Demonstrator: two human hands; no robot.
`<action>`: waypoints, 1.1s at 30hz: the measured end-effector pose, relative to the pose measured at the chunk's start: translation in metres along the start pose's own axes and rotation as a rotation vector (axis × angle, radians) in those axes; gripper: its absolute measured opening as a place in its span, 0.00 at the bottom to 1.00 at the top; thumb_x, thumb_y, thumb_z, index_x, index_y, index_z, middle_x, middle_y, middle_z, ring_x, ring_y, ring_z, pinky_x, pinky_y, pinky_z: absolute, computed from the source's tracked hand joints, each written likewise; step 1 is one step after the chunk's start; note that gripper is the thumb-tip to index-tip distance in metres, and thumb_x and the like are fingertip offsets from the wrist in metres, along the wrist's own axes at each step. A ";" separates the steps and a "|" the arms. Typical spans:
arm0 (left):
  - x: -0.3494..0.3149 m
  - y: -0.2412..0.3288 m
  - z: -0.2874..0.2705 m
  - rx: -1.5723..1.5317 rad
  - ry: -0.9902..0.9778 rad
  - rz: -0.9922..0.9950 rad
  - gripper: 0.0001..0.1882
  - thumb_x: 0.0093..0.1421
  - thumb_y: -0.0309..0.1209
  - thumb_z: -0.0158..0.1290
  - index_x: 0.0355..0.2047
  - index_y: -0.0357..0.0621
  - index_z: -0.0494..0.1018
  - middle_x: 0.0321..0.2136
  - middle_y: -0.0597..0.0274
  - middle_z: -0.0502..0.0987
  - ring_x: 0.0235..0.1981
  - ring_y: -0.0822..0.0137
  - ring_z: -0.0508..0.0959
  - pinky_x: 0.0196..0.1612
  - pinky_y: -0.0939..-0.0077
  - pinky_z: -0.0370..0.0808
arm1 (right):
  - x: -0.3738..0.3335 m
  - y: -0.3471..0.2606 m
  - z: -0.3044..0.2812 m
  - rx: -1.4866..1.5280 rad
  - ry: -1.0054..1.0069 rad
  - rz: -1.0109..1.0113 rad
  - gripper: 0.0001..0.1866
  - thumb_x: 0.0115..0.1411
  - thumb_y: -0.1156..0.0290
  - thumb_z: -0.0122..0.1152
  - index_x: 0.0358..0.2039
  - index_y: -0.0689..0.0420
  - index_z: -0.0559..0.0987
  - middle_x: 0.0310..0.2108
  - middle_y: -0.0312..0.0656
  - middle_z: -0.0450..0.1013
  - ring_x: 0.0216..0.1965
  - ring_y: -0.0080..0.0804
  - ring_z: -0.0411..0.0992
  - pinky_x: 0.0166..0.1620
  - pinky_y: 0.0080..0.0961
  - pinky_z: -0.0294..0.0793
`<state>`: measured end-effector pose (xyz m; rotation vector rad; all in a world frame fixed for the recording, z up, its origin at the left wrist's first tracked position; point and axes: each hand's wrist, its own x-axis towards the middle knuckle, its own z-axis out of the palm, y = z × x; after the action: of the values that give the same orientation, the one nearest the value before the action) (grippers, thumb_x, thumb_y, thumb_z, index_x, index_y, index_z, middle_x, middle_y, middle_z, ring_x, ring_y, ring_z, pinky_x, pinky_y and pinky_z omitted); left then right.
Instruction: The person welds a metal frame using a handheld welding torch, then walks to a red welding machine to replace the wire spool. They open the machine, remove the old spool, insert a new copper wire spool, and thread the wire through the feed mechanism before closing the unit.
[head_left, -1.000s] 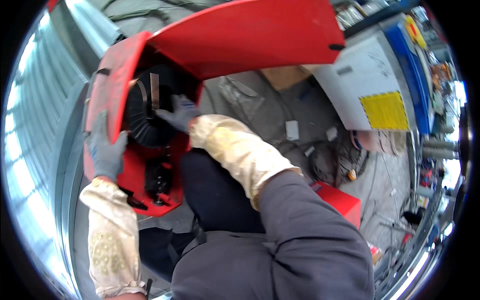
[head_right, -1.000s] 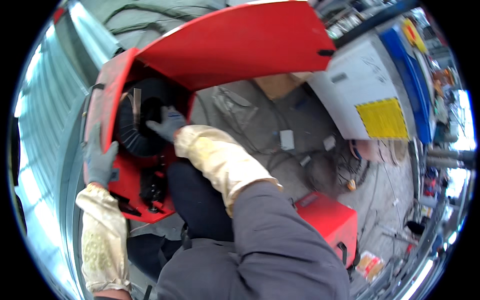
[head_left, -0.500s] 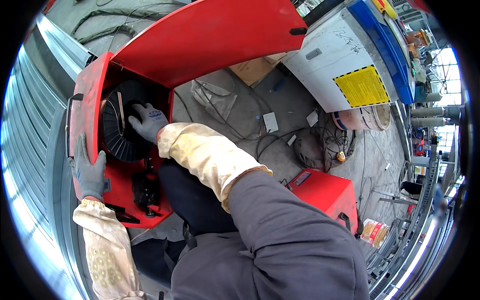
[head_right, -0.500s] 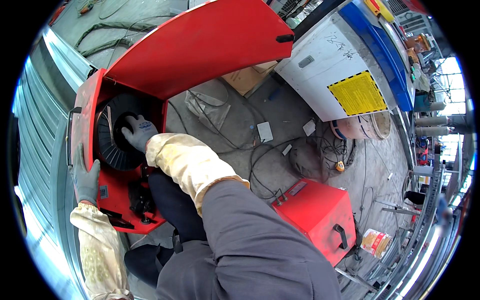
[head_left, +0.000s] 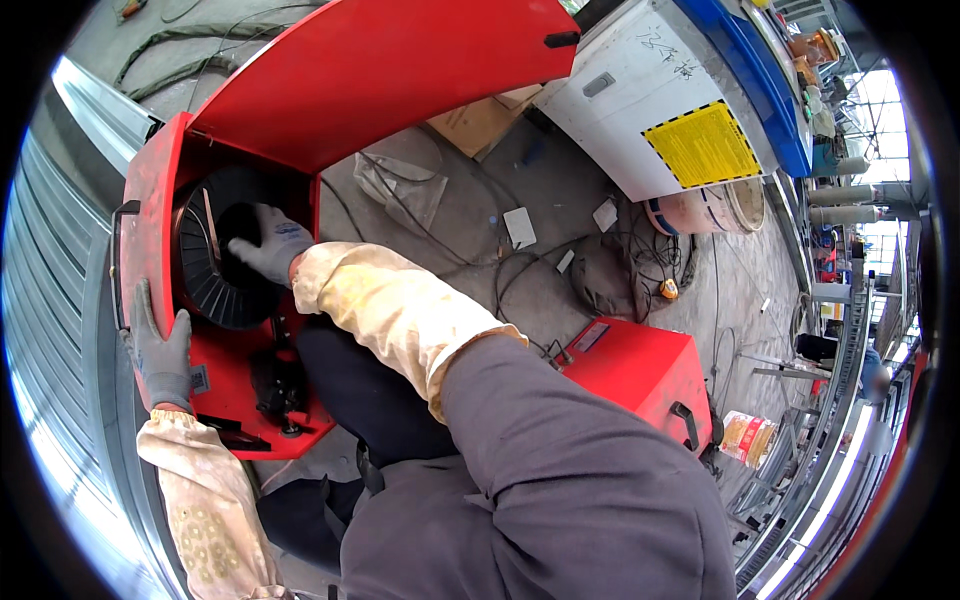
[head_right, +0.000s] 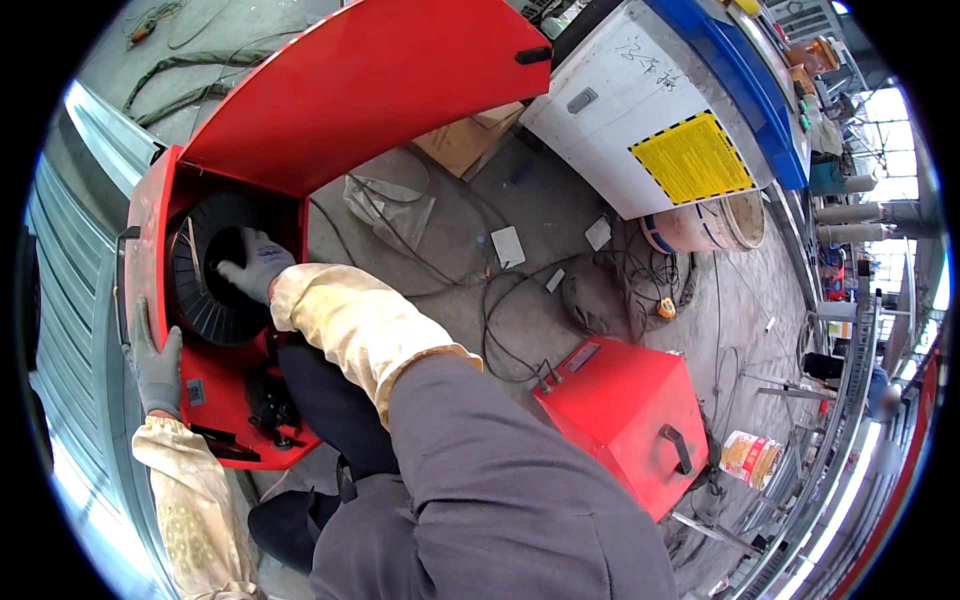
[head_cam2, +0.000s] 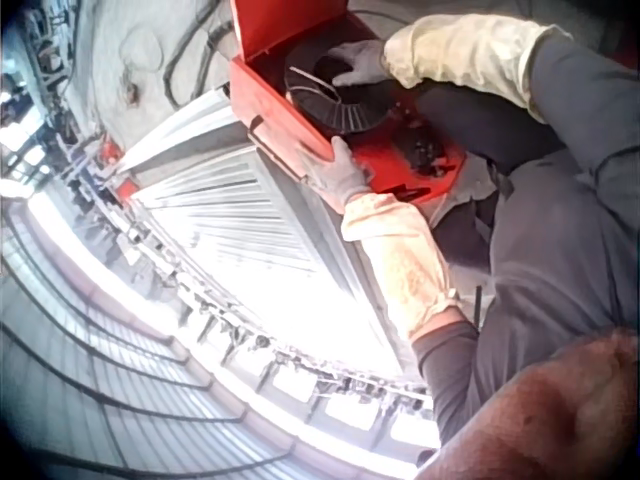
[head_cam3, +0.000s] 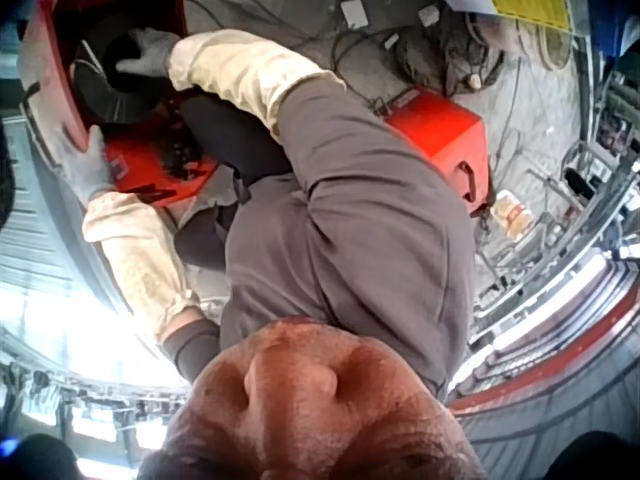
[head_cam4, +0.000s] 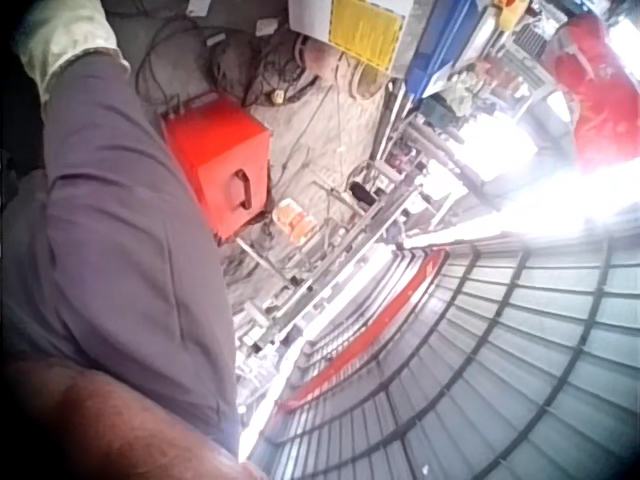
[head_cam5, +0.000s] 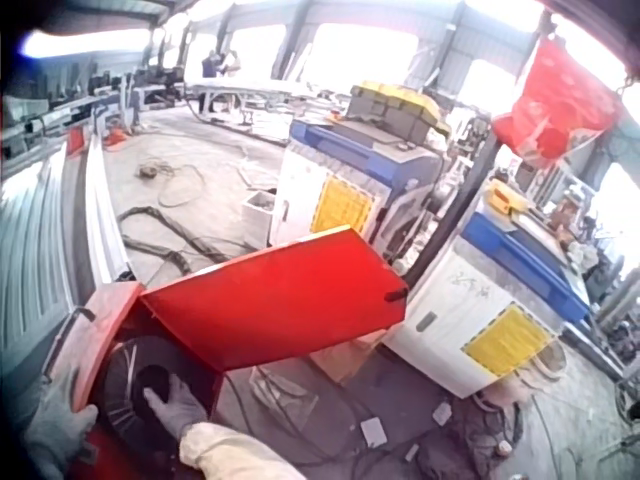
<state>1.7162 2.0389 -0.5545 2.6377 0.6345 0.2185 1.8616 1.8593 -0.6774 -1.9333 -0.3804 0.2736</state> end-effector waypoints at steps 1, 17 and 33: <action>0.000 0.001 0.000 -0.009 -0.004 -0.003 0.39 0.55 0.32 0.57 0.67 0.39 0.59 0.66 0.54 0.63 0.67 0.57 0.62 0.69 0.68 0.55 | -0.002 -0.005 -0.005 -0.076 -0.083 -0.112 0.42 0.56 0.39 0.56 0.57 0.64 0.69 0.50 0.60 0.74 0.54 0.55 0.71 0.59 0.41 0.68; 0.002 0.000 0.003 0.086 0.031 -0.009 0.41 0.51 0.43 0.59 0.65 0.45 0.63 0.64 0.52 0.65 0.68 0.55 0.61 0.71 0.48 0.41 | 0.014 0.056 0.024 -0.148 -0.115 0.053 0.17 0.60 0.61 0.51 0.40 0.55 0.84 0.37 0.56 0.79 0.45 0.60 0.75 0.49 0.48 0.75; -0.001 0.004 -0.002 0.115 0.067 -0.007 0.41 0.50 0.40 0.60 0.64 0.39 0.64 0.62 0.47 0.66 0.65 0.51 0.64 0.67 0.62 0.57 | 0.014 0.030 0.016 -0.067 -0.042 -0.218 0.19 0.59 0.62 0.51 0.47 0.53 0.82 0.45 0.55 0.77 0.51 0.55 0.73 0.56 0.41 0.72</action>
<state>1.7167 2.0355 -0.5511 2.7474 0.6970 0.2776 1.8730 1.8676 -0.7108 -1.9346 -0.6302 0.1598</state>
